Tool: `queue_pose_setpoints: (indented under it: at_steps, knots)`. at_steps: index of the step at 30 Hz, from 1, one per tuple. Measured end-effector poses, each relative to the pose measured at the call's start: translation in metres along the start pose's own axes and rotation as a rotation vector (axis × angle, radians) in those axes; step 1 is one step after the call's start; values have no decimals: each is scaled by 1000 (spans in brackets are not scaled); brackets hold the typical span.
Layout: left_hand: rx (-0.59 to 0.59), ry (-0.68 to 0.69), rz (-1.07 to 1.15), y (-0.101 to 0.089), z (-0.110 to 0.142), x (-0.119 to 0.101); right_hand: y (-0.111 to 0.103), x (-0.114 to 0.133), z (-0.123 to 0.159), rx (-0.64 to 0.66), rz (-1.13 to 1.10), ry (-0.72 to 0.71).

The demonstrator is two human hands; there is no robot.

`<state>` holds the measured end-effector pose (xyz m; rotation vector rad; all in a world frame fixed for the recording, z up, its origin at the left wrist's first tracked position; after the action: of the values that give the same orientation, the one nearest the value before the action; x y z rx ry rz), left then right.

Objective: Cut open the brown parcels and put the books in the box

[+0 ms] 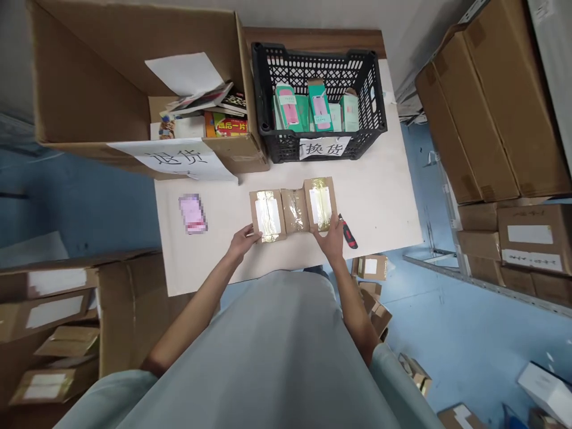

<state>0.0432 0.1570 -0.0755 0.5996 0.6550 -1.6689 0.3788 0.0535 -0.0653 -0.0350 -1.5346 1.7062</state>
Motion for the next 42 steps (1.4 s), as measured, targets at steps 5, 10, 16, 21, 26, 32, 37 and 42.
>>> queue_pose_setpoints:
  at_steps: [5, 10, 16, 21, 26, 32, 37, 42]
  knots:
    - [-90, 34, 23, 77, -22, -33, -33, -36, -70, -17, 17, -41]
    - [-102, 71, 8, 131, -43, -55, -60, -68, -122, 3, 24, -37]
    - [-329, 301, -190, 158, -23, -80, -81, -36, -154, -16, 127, -267]
    - [36, 197, -127, 232, 3, -64, -52, 54, -212, 213, 123, -654]
    - [137, -57, -5, 278, 10, -30, -8, 108, -270, 394, 344, -703]
    - [162, -131, 101, 286, 16, -10, 9, 102, -267, 464, 543, -761]
    - [226, -188, 191, 283, 31, 8, 6, 80, -225, 496, 494, -754]
    - [316, -306, 229, 276, 52, 34, 1, 63, -178, 516, 553, -752]
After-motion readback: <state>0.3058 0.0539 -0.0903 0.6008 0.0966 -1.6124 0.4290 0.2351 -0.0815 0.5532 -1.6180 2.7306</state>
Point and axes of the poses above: each hand's wrist, its own z-axis away from the middle knuckle, its own y-axis out of the palm, x = y × z, the point moved 6 cm from there along -z, towards the middle knuckle, and after that the axes turned 3 degrees about z, right-handed, at the moved point
